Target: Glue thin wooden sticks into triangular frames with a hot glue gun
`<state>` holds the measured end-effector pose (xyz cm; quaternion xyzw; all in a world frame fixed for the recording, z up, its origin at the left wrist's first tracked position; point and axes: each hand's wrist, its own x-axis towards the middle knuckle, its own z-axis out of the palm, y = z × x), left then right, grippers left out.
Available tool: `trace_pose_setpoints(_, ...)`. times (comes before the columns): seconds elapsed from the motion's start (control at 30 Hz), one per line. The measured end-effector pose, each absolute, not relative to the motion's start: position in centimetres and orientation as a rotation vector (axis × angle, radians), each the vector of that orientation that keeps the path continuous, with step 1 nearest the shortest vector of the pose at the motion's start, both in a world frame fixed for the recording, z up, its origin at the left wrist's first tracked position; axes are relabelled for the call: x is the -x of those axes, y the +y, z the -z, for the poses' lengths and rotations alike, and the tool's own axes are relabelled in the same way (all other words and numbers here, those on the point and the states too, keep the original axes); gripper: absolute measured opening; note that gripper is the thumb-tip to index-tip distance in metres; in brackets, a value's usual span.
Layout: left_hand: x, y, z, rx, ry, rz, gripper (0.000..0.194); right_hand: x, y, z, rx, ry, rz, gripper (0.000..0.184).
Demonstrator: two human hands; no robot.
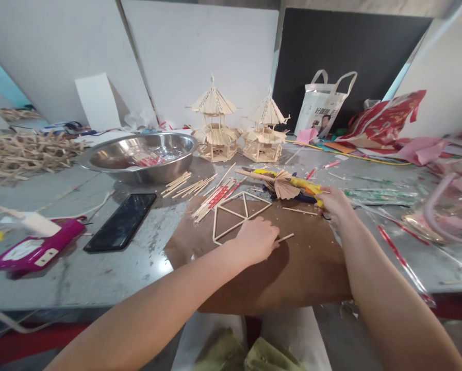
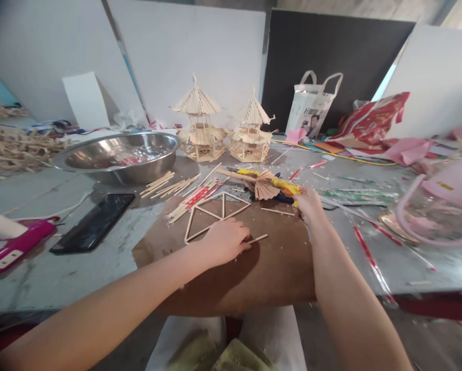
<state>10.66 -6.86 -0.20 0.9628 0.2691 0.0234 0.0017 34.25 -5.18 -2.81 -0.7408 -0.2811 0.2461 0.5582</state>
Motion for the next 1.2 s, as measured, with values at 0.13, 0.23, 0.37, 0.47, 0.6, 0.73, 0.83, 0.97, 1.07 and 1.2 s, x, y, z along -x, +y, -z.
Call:
trace_pose_setpoints(0.13, -10.9, -6.9, 0.2, -3.047, 0.781, -0.039, 0.013, -33.5, -5.0, 2.3, 1.605, -0.617, -0.578, 0.04)
trace_pose_setpoints(0.23, -11.2, -7.1, -0.1, -3.061, 0.755, 0.006, 0.01, -33.1, -4.8, 2.2, 1.512, -0.591, -0.565, 0.043)
trace_pose_setpoints(0.37, -11.7, -7.8, -0.8, -3.077, 0.698, 0.073, 0.016, -32.8, -4.8, 2.3, 1.404, -0.557, -0.609, 0.043)
trace_pose_setpoints(0.47, -12.0, -8.1, -0.9, -3.069, 0.678, 0.087, 0.018, -32.6, -5.1, 2.2, 1.324, -0.608, -0.745, 0.033)
trace_pose_setpoints(0.6, -12.1, -7.8, -0.7, -3.035, 0.675, 0.089, 0.016, -32.3, -5.3, 2.0, 1.289, -0.648, -0.788, 0.026)
trace_pose_setpoints(0.73, -11.6, -6.7, -0.8, -2.867, 0.73, -0.131, 0.013, -32.0, -5.4, 1.9, 1.224, -0.667, -0.799, 0.025)
trace_pose_setpoints(0.83, -10.8, -5.8, -1.3, -2.657, 0.8, -0.385, 0.014, -31.6, -5.5, 1.8, 1.153, -0.677, -0.84, 0.022)
trace_pose_setpoints(0.97, -9.6, -4.5, -1.1, -2.353, 0.875, -0.626, 0.014, -31.3, -5.5, 1.8, 1.195, -0.595, -0.86, 0.017)
trace_pose_setpoints(1.07, -9.1, -3.7, -0.3, -1.996, 0.885, -0.705, 0.016, -31.5, -5.3, 1.9, 1.223, -0.575, -0.86, 0.018)
trace_pose_setpoints(1.2, -8.8, -3.3, -0.1, -1.548, 0.829, -0.799, 0.015, -31.8, -5.1, 2.1, 1.26, -0.627, -0.809, 0.021)
